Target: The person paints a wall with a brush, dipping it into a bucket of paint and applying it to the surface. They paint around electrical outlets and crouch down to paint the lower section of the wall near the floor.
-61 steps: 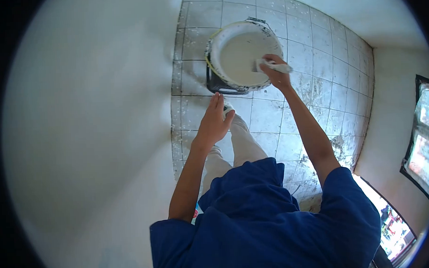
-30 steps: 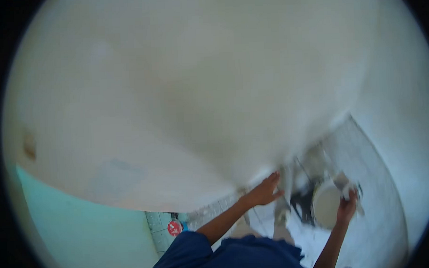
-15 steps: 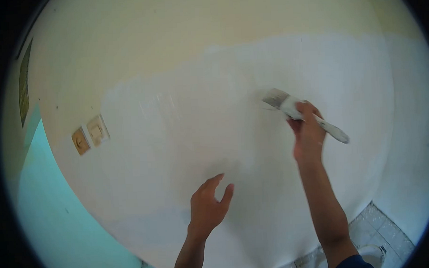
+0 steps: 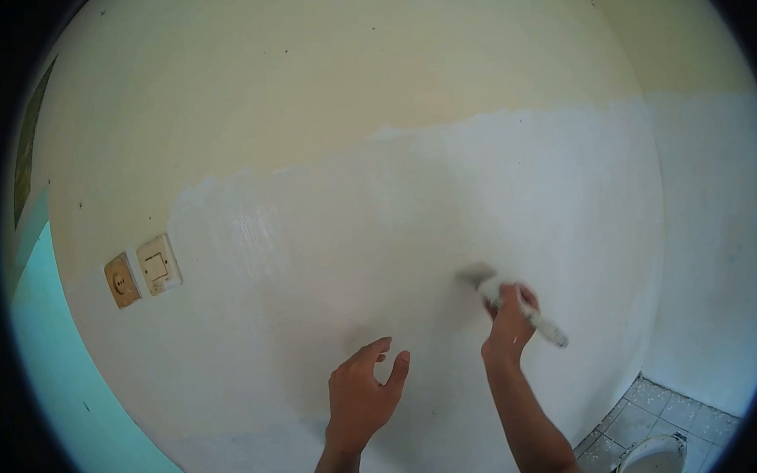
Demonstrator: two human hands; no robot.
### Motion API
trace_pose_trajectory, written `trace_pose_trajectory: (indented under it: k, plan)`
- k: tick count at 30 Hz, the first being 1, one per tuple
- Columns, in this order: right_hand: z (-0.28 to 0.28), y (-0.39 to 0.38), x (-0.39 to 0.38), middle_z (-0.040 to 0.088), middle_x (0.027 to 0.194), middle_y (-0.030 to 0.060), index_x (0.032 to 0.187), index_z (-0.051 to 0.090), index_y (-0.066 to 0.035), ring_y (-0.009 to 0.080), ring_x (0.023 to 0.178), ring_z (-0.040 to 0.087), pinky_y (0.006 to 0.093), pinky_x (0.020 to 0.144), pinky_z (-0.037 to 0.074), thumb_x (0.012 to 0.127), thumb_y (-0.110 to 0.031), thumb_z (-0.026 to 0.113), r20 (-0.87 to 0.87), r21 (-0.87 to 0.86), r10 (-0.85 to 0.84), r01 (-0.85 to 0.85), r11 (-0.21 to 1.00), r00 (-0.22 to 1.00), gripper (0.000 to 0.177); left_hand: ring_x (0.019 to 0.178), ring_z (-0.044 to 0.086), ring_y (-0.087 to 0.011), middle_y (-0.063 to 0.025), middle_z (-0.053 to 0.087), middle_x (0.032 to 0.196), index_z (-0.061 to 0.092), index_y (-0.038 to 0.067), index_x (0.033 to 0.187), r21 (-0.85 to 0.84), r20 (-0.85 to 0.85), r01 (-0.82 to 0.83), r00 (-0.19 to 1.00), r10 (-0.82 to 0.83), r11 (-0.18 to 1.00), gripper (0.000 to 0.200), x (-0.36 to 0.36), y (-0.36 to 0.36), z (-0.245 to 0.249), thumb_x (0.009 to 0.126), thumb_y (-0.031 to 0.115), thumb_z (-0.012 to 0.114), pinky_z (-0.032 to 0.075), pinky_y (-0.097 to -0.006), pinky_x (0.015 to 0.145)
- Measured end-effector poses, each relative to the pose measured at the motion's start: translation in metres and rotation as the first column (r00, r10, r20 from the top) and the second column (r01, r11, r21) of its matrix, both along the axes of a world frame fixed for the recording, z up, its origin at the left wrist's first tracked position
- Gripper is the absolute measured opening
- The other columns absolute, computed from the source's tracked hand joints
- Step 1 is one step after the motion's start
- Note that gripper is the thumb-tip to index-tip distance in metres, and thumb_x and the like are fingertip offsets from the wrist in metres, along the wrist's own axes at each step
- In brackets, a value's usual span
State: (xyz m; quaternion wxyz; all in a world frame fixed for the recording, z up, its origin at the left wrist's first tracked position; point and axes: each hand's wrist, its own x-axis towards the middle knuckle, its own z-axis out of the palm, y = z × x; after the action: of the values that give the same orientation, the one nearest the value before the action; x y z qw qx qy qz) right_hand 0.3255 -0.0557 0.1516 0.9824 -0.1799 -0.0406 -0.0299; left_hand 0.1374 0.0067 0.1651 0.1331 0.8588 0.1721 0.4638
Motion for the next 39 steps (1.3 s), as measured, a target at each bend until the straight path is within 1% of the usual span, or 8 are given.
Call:
trace_pose_trajectory:
  k: [4, 7, 11, 15, 24, 28, 34, 39]
  plan:
    - [0.134, 0.003, -0.005, 0.054, 0.096, 0.0116, 0.105, 0.048, 0.003, 0.0176, 0.083, 0.056, 0.0295, 0.069, 0.052, 0.082, -0.01, 0.061, 0.379, 0.251, -0.141, 0.045, 0.967, 0.914, 0.029, 0.088, 0.066, -0.0254, -0.0163, 0.067, 0.096, 0.063, -0.001, 0.104, -0.004, 0.001, 0.004, 1.0, -0.004, 1.0, 0.033, 0.004, -0.005, 0.005, 0.083, 0.025, 0.067, 0.052, -0.0348, 0.076]
    - [0.193, 0.046, 0.004, 0.054, 0.093, 0.0109, 0.104, 0.048, 0.001, 0.0164, 0.08, 0.055, 0.0291, 0.064, 0.049, 0.078, -0.013, 0.065, 0.417, 0.084, -0.145, 0.12, 0.989, 0.897, 0.034, 0.088, 0.067, -0.0256, -0.0165, 0.067, 0.095, 0.063, -0.001, 0.104, 0.003, -0.003, 0.02, 1.0, -0.02, 1.0, 0.033, 0.007, -0.004, 0.001, 0.083, 0.025, 0.066, 0.052, -0.0351, 0.077]
    - [0.064, 0.072, 0.0, 0.054, 0.093, 0.0074, 0.099, 0.052, 0.001, 0.0146, 0.079, 0.054, 0.027, 0.062, 0.047, 0.08, -0.013, 0.062, 0.379, -0.219, -0.325, 0.425, 0.878, 0.866, 0.025, 0.087, 0.067, -0.0259, -0.0166, 0.067, 0.095, 0.062, -0.001, 0.105, -0.023, -0.028, 0.014, 0.999, -0.015, 1.0, 0.035, 0.001, -0.004, -0.012, 0.083, 0.027, 0.066, 0.053, -0.0351, 0.076]
    - [-0.09, 0.024, -0.031, 0.055, 0.094, 0.0088, 0.103, 0.051, 0.001, 0.0161, 0.083, 0.057, 0.0301, 0.068, 0.053, 0.081, -0.006, 0.06, 0.054, -0.333, -0.018, 0.035, 0.942, 0.998, 0.025, 0.087, 0.067, -0.026, -0.0167, 0.067, 0.095, 0.062, -0.001, 0.104, -0.05, -0.06, -0.018, 0.998, 0.015, 0.999, 0.036, -0.014, -0.004, -0.018, 0.083, 0.028, 0.066, 0.053, -0.035, 0.075]
    - [0.051, 0.002, 0.006, 0.055, 0.092, 0.0094, 0.099, 0.054, 0.003, 0.0154, 0.084, 0.054, 0.0272, 0.074, 0.048, 0.08, -0.012, 0.063, 0.247, -0.021, -0.169, 0.18, 0.983, 0.954, 0.025, 0.088, 0.066, -0.026, -0.0173, 0.068, 0.094, 0.062, -0.001, 0.107, -0.037, -0.088, 0.034, 0.995, -0.038, 0.999, 0.034, -0.021, -0.01, -0.027, 0.084, 0.025, 0.065, 0.051, -0.0349, 0.077]
    - [-0.149, 0.035, 0.024, 0.055, 0.095, 0.0092, 0.1, 0.053, 0.001, 0.0163, 0.085, 0.056, 0.0295, 0.069, 0.051, 0.079, -0.01, 0.065, 0.093, -0.427, -0.232, 0.249, 0.869, 0.968, 0.027, 0.089, 0.066, -0.0258, -0.0176, 0.068, 0.093, 0.063, -0.001, 0.107, -0.119, -0.116, 0.045, 0.992, -0.058, 0.992, 0.033, -0.024, -0.009, -0.05, 0.085, 0.024, 0.064, 0.051, -0.0348, 0.079]
    - [-0.369, -0.009, 0.006, 0.057, 0.093, 0.0122, 0.104, 0.05, 0.001, 0.0183, 0.081, 0.059, 0.031, 0.066, 0.055, 0.079, -0.011, 0.065, -0.291, -0.505, -0.27, 0.092, 0.858, 0.918, 0.031, 0.085, 0.067, -0.0287, -0.0191, 0.067, 0.094, 0.064, -0.003, 0.104, -0.085, -0.184, 0.076, 0.979, -0.09, 0.994, 0.037, -0.034, 0.004, -0.076, 0.082, 0.027, 0.068, 0.051, -0.0355, 0.074]
    - [-0.169, 0.0, 0.018, 0.057, 0.093, 0.0116, 0.109, 0.051, 0.004, 0.0191, 0.083, 0.059, 0.0339, 0.07, 0.056, 0.077, -0.011, 0.067, -0.096, -0.379, -0.079, 0.037, 0.925, 0.992, 0.039, 0.088, 0.066, -0.0282, -0.0189, 0.067, 0.095, 0.064, -0.001, 0.105, -0.176, -0.231, 0.113, 0.961, -0.152, 0.978, 0.038, -0.024, -0.001, -0.085, 0.083, 0.029, 0.067, 0.051, -0.0369, 0.077]
